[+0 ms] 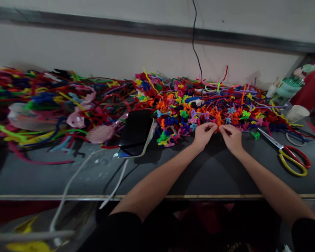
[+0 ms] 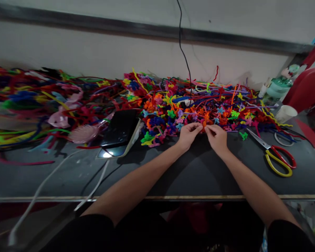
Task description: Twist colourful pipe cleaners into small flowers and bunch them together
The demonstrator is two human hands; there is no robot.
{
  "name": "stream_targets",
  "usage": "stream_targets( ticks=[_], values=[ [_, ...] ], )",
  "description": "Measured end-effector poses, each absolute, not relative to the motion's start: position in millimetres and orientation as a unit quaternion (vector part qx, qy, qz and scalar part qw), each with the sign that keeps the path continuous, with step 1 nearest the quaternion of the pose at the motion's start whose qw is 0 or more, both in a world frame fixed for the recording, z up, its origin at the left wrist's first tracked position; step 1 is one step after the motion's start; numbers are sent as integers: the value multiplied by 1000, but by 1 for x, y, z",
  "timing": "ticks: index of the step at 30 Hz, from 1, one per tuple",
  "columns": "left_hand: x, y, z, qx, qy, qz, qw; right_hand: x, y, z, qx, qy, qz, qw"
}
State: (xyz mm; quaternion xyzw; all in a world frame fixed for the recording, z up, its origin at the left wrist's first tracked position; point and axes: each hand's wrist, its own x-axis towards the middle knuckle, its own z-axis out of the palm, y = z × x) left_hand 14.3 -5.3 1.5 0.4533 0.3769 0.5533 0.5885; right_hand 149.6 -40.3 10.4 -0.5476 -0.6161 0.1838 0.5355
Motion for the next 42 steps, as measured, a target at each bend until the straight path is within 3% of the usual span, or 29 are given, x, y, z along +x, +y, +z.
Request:
stream_targets(
  ticks=[5,9,12,16,19,22,25,31,42],
  values=[
    [11,-2,-2,443,372,561,592,145,-46,12,-547,-638,162,518],
    [2,4,-7,529,349,511,581,149,-43,11,-547,-583,274,534],
    [-9,9,-7,689,314,516,401,159,-37,13,-509,-553,418,511],
    [-21,11,-4,820,191,531,98,176,-31,17,-456,-576,544,404],
    [-25,9,-2,852,127,507,-27,185,-30,20,-439,-572,595,356],
    [-25,7,-1,865,119,478,-92,186,-30,22,-454,-555,594,365],
    [-25,7,-1,874,149,452,-100,183,-31,22,-466,-536,584,393],
    [-24,7,-4,892,206,402,-9,182,-32,23,-441,-547,601,379],
    [-20,6,-11,872,188,443,95,180,-36,28,-449,-529,601,397]
  ],
)
